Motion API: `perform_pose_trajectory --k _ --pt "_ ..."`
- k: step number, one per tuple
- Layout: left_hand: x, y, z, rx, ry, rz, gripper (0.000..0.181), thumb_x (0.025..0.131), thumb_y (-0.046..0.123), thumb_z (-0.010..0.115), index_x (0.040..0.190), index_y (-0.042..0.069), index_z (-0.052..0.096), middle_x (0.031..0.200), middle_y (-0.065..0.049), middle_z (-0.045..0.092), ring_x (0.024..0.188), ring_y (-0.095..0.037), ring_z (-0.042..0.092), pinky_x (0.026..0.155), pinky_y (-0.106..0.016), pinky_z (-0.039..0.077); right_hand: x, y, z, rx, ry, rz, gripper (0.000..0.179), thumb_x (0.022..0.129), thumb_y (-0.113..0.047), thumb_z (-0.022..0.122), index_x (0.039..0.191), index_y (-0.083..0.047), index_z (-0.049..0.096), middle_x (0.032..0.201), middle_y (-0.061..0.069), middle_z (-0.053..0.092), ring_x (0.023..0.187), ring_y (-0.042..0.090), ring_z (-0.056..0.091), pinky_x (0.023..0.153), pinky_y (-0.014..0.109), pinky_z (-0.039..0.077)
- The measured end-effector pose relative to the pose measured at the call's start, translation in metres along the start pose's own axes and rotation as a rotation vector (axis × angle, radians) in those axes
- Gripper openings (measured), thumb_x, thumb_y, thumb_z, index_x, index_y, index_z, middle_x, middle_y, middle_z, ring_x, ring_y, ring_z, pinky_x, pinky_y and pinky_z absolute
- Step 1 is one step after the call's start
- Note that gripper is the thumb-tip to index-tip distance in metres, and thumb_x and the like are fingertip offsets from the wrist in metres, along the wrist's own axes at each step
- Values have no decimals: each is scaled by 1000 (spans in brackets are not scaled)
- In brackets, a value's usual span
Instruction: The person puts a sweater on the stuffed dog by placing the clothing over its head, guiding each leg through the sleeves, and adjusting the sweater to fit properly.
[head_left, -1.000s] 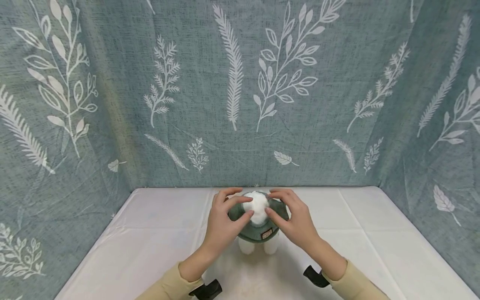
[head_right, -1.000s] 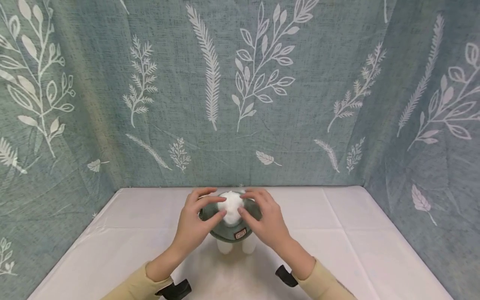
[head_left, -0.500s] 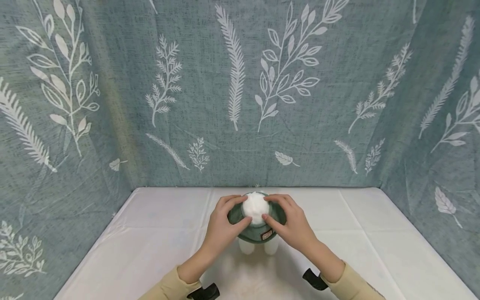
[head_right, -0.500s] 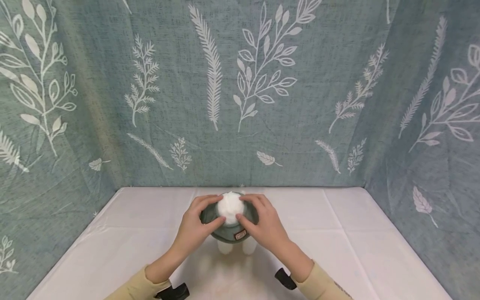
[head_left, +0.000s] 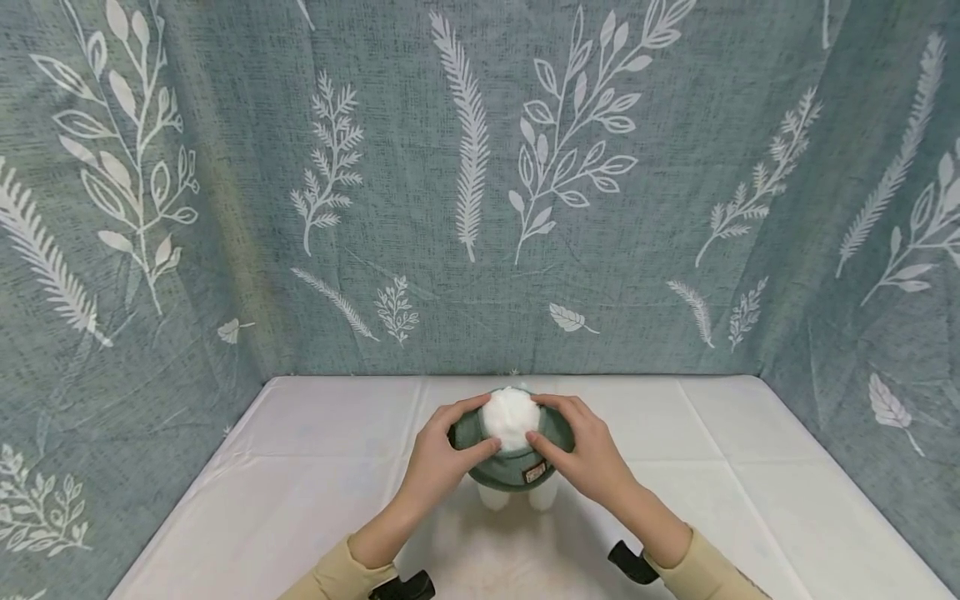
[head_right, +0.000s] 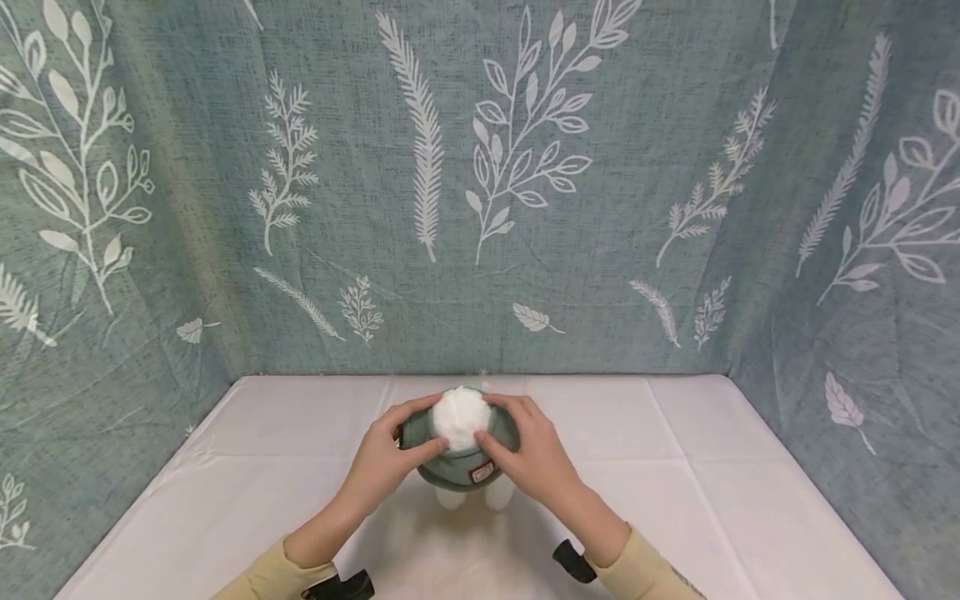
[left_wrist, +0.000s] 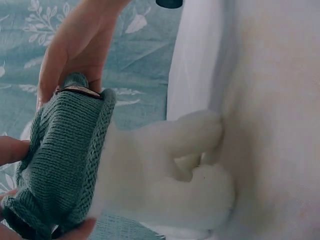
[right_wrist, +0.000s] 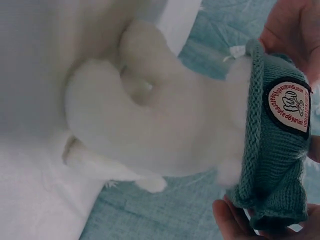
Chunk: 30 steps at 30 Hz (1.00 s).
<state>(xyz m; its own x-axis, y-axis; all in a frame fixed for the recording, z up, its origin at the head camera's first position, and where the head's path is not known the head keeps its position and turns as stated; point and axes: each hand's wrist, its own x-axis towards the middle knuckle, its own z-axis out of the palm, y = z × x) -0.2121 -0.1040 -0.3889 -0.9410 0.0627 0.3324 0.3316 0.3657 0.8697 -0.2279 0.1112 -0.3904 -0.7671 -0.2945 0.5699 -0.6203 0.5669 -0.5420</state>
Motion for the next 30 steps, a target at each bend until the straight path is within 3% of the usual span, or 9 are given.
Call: perform_pose_trajectory --k 5,12,21,30 --pt "2 -5 0 -68 -32 -38 52 78 29 78 126 31 60 126 0 58 114 -22 54 89 -45 47 -1 3 1 22 -16 53 44 88 -36 67 128 -21 56 120 1 59 108 19 60 84 41 53" --pt "4 -10 -1 -239 -88 -126 51 78 20 78 126 18 61 125 -5 61 107 -21 59 84 -36 52 -2 8 0 78 -63 149 45 87 -39 67 128 -23 56 120 1 60 108 21 60 86 42 52" --pt "5 -14 1 -325 -118 -200 51 79 18 77 127 13 60 123 -9 61 105 -21 59 84 -34 51 -3 15 -2 150 -127 275 48 87 -42 66 128 -21 57 126 3 60 113 23 59 89 43 50" --pt "7 -19 3 -354 -121 -289 52 79 20 77 126 7 60 126 -11 60 112 -21 56 95 -40 47 0 17 -5 134 -208 350 50 87 -45 65 127 -16 58 122 5 63 113 24 59 90 42 50"
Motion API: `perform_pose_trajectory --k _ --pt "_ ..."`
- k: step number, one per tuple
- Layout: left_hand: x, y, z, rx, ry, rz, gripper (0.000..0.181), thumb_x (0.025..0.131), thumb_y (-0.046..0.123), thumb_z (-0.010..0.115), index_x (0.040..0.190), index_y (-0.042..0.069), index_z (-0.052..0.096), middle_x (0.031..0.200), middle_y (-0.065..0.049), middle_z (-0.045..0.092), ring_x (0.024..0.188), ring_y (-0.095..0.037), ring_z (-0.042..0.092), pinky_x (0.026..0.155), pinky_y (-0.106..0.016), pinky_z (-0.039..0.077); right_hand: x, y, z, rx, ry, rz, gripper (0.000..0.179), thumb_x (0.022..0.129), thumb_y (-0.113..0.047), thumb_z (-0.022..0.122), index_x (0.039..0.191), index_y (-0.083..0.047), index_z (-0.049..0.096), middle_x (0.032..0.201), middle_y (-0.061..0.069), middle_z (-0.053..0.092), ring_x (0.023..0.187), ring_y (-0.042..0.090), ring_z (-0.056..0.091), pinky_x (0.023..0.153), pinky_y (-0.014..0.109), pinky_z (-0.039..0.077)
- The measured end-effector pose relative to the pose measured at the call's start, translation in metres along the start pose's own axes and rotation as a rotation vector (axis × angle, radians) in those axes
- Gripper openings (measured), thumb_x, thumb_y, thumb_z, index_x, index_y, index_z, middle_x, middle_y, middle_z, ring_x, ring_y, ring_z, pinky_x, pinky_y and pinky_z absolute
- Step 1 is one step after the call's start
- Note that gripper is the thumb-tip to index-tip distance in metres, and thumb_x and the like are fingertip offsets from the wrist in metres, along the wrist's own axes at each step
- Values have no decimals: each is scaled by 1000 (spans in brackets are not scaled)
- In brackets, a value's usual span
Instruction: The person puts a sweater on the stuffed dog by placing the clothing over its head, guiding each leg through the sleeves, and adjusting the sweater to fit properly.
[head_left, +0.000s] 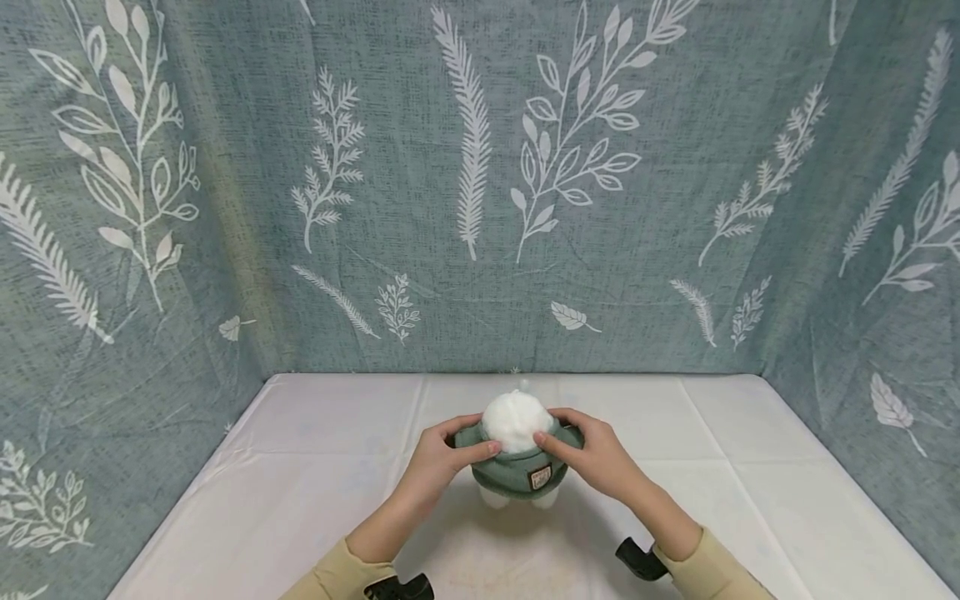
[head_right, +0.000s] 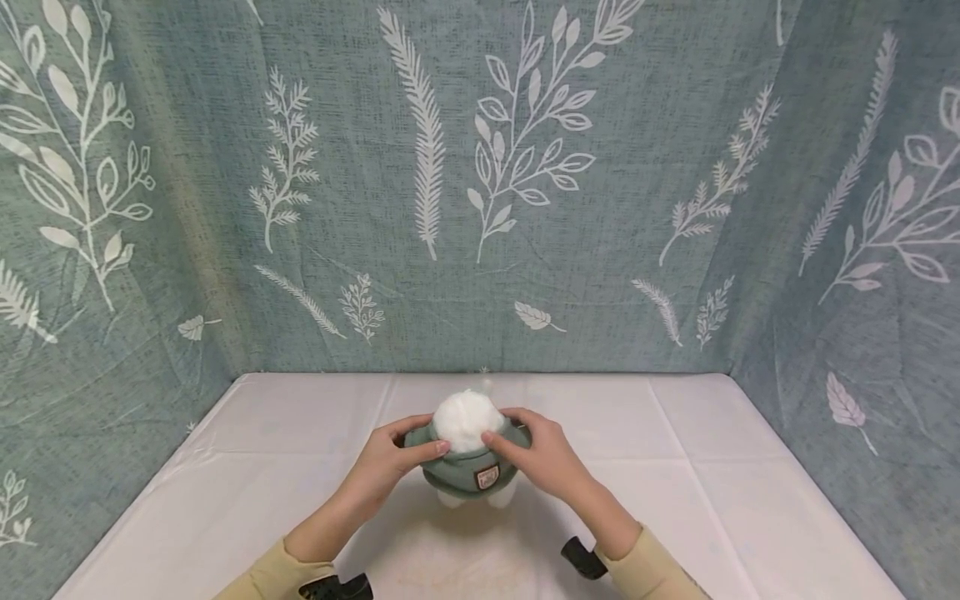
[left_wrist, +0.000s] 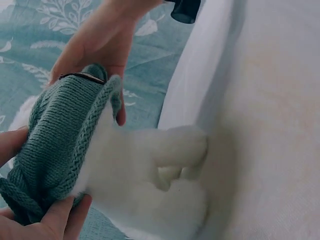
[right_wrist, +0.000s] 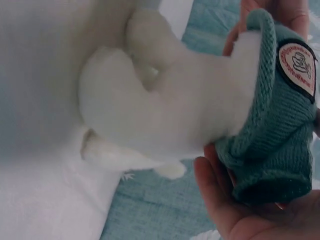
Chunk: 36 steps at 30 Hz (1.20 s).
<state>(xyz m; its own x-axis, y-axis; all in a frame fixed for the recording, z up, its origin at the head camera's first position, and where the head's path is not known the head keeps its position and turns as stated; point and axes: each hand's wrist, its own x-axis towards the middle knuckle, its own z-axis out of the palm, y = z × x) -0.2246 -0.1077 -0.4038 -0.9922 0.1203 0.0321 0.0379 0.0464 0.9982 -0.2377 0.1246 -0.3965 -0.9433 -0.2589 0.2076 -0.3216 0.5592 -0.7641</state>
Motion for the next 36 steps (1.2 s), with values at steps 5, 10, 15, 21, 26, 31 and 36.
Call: perform_pose_trajectory --k 5,10,15,21,26,31,36 --pt "0 1 1 -19 -7 -42 55 78 20 77 127 2 59 127 -14 58 112 -22 57 97 -41 46 3 3 -3 16 -50 38 53 87 -46 63 128 -12 58 126 8 61 118 27 56 93 44 49" --pt "1 2 1 -41 -41 -51 54 79 18 77 127 1 58 125 -14 59 108 -19 58 97 -39 47 4 8 -2 38 -66 61 54 88 -46 63 129 -12 57 127 7 60 119 27 55 94 45 48" --pt "1 9 0 143 -21 96 56 77 23 79 128 12 58 127 -9 57 115 -24 53 93 -42 46 -4 4 -1 -25 63 -28 53 86 -47 65 130 -18 56 126 3 59 118 25 56 93 46 48" --pt "2 26 3 393 74 333 63 71 24 84 128 19 58 130 -3 54 121 -28 50 98 -47 43 -26 -8 -3 -131 390 -220 33 83 -33 73 110 -17 63 105 -5 62 95 12 60 78 34 53" --pt "7 33 7 412 25 408 61 71 18 84 126 10 60 121 -4 59 112 -23 58 94 -40 48 -45 -15 -4 -73 259 -67 13 83 -35 72 83 -23 69 77 -13 65 71 1 59 61 21 50" --pt "9 32 8 408 -14 341 61 72 23 83 127 12 59 121 -5 59 108 -24 60 90 -37 51 -54 -13 4 -18 2 58 25 84 -47 66 87 -23 73 81 -10 70 72 2 62 60 21 49" --pt "12 30 7 421 -52 280 56 74 30 82 124 16 60 120 -3 62 107 -23 62 86 -36 53 -51 -9 13 156 -60 133 33 85 -46 66 94 -15 72 88 0 72 80 12 67 65 29 54"
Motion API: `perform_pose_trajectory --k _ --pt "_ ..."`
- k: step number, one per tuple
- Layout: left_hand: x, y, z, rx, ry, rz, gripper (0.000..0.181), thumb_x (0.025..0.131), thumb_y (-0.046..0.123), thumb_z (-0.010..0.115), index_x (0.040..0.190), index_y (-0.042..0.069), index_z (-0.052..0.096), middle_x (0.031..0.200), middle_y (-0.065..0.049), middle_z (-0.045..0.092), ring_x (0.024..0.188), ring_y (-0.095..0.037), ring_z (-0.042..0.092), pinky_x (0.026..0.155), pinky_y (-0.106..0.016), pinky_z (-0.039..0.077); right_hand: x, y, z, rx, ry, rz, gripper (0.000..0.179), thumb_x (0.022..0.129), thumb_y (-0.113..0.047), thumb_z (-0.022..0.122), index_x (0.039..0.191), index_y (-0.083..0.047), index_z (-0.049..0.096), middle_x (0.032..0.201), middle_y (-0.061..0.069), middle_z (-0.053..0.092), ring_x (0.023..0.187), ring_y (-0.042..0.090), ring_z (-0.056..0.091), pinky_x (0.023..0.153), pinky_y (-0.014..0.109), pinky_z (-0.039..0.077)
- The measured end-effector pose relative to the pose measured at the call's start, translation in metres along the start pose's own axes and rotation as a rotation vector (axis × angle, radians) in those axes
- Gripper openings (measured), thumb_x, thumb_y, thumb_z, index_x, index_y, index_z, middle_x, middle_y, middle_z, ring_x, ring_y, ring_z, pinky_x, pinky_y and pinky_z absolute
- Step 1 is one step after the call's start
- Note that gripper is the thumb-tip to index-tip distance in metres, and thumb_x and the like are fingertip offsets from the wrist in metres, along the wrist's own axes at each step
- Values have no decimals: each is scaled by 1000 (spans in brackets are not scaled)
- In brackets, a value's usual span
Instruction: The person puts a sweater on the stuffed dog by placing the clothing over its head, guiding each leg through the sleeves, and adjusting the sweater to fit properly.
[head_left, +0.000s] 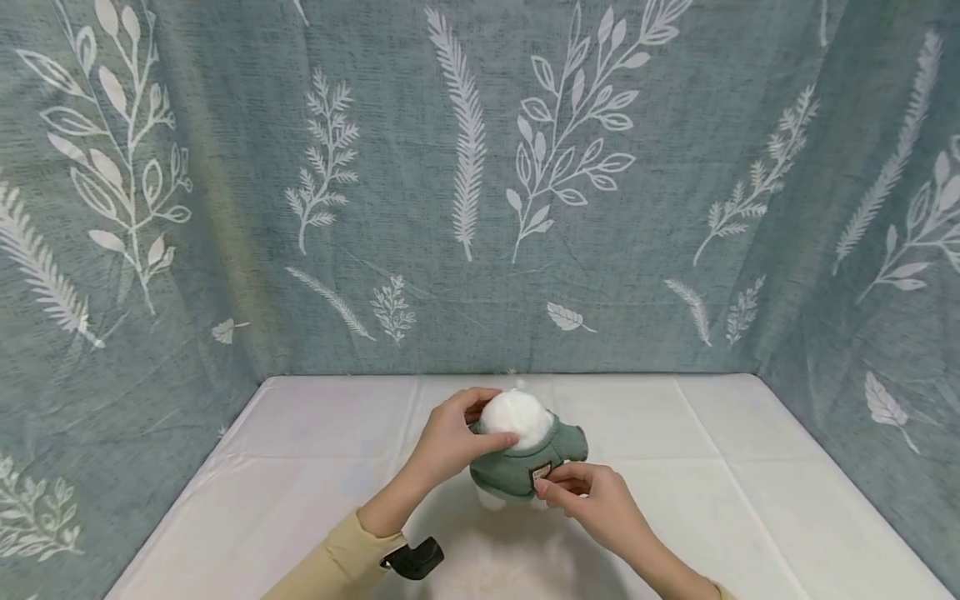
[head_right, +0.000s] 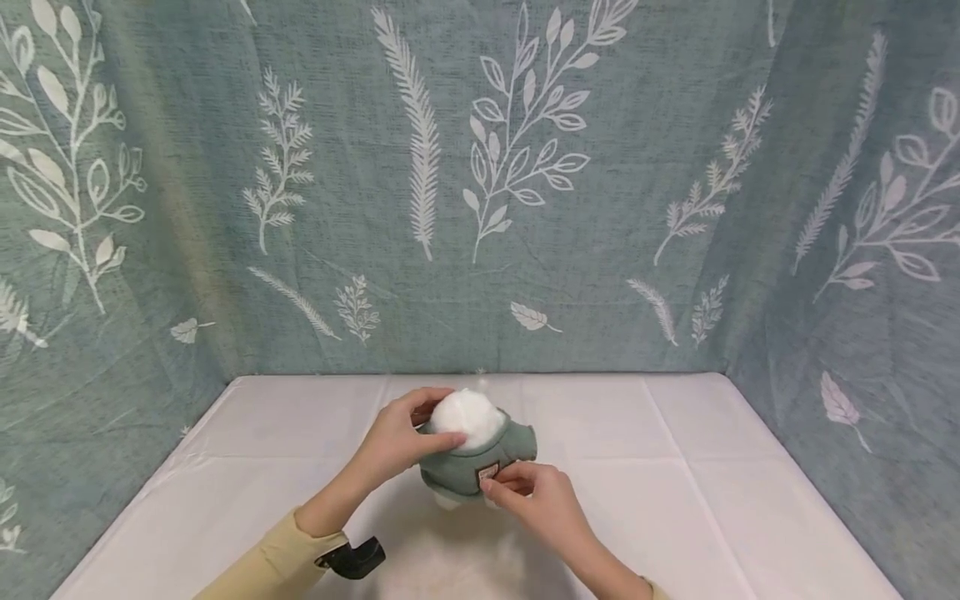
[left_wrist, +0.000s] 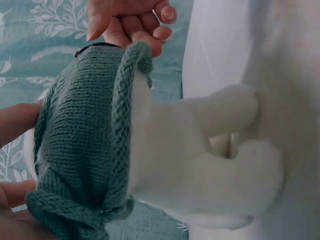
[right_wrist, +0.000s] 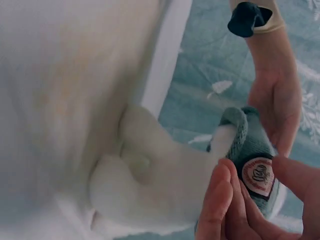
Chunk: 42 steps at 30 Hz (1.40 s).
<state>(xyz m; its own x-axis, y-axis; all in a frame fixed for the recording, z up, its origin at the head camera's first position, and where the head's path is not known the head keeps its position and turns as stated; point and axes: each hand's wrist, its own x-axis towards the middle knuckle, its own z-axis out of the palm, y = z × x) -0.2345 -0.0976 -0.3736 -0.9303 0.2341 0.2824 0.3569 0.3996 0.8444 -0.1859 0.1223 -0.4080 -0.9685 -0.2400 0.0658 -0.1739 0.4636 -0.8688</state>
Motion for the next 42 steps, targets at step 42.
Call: perform_pose_trajectory --k 42 --pt "22 -4 9 -85 28 -163 31 62 11 80 91 7 68 85 -5 67 72 -15 58 64 -28 50 -10 2 19 237 -51 -23 21 84 -17 70 78 3 68 74 12 70 61 9 57 63 27 49"
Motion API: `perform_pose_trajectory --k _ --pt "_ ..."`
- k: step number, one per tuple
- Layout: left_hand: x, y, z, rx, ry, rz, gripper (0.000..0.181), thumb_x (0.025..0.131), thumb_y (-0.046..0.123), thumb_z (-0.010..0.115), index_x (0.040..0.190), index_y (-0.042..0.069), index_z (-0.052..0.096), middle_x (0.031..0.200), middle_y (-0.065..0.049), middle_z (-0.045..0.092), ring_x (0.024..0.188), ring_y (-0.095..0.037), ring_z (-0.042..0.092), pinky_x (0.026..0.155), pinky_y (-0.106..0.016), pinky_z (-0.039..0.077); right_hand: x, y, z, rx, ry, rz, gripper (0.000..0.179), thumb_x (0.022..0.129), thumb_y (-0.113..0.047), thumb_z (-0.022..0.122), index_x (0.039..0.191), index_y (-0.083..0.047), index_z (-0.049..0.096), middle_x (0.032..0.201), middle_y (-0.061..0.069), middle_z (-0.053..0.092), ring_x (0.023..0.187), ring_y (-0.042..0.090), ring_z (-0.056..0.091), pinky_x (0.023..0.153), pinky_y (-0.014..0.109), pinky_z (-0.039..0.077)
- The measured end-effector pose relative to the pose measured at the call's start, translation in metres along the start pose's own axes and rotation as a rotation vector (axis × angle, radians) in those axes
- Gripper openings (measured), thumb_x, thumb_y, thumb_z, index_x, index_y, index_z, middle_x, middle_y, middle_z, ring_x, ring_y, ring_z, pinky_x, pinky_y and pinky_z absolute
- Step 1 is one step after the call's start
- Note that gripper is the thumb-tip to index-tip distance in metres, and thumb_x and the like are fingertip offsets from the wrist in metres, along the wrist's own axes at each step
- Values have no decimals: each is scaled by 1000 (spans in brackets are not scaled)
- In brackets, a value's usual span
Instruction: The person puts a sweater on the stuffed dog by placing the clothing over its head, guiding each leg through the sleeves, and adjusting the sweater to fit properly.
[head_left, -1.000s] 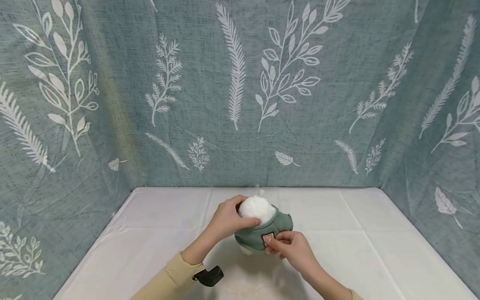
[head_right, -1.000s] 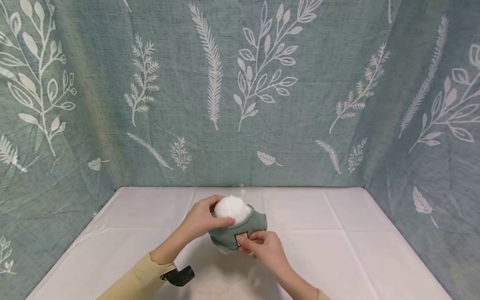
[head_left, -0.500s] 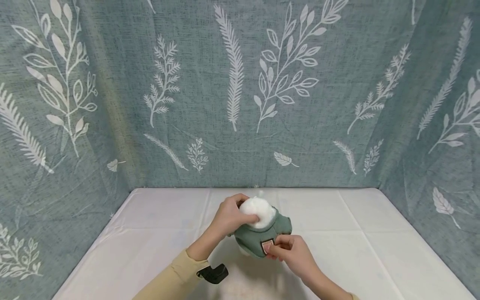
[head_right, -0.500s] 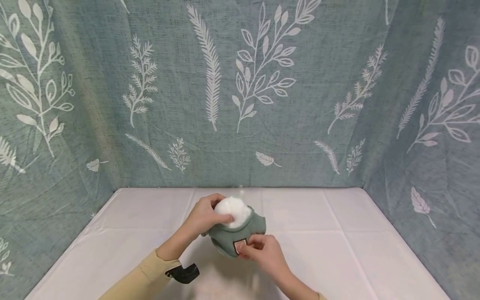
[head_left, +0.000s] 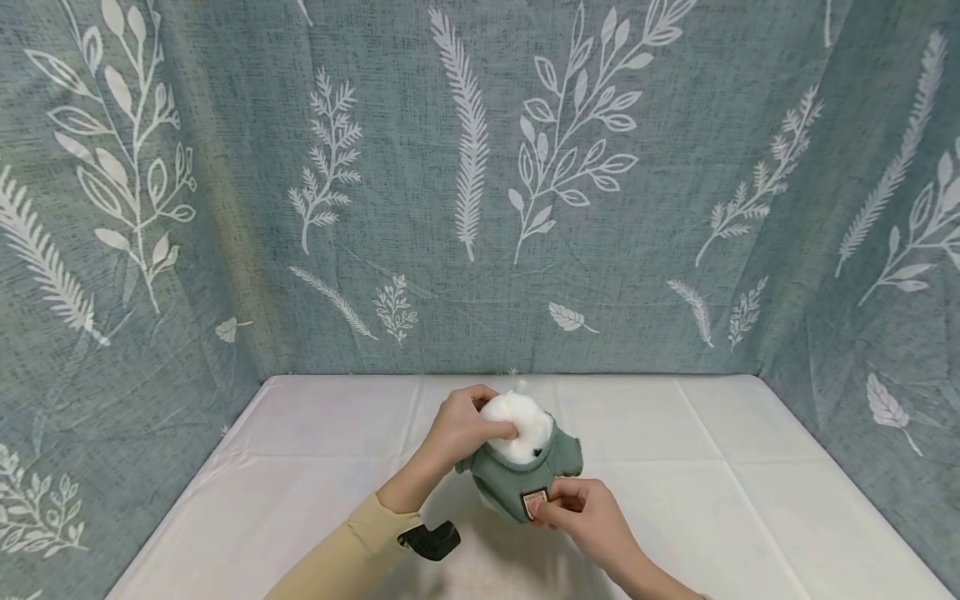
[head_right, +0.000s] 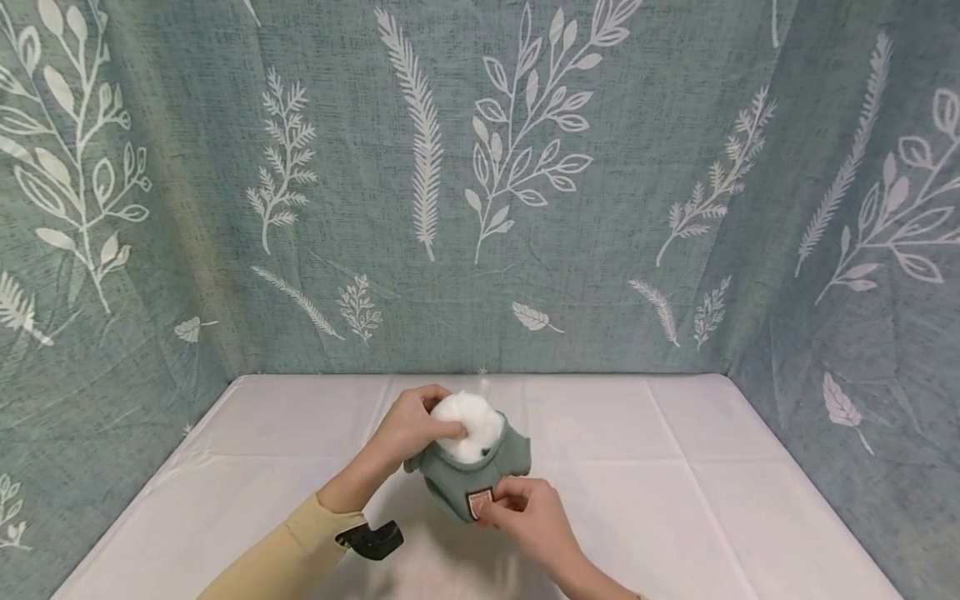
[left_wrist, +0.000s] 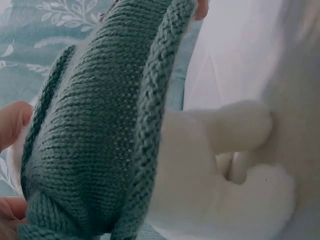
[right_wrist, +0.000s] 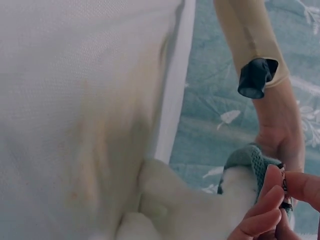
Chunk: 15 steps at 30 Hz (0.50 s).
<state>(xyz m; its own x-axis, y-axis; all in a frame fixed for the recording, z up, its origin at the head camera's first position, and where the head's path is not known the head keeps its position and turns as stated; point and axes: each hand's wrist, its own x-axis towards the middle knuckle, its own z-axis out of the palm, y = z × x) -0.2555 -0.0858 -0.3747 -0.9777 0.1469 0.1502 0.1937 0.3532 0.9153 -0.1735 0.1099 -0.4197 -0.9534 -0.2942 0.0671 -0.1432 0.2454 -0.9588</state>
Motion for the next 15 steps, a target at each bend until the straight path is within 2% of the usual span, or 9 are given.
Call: perform_pose_trajectory --k 7,15 --pt "1 1 -1 -22 -9 -21 30 64 10 80 91 7 68 85 -6 67 72 -16 58 63 -28 50 0 5 2 -17 -6 52 20 86 -18 68 80 0 69 75 8 71 58 10 54 57 24 43" --pt "2 -1 -1 -37 -3 -33 30 62 10 81 89 7 69 83 -5 65 71 -16 56 62 -28 49 -3 7 5 -9 -5 66 23 85 -22 70 81 0 69 75 7 71 56 12 56 57 29 47"
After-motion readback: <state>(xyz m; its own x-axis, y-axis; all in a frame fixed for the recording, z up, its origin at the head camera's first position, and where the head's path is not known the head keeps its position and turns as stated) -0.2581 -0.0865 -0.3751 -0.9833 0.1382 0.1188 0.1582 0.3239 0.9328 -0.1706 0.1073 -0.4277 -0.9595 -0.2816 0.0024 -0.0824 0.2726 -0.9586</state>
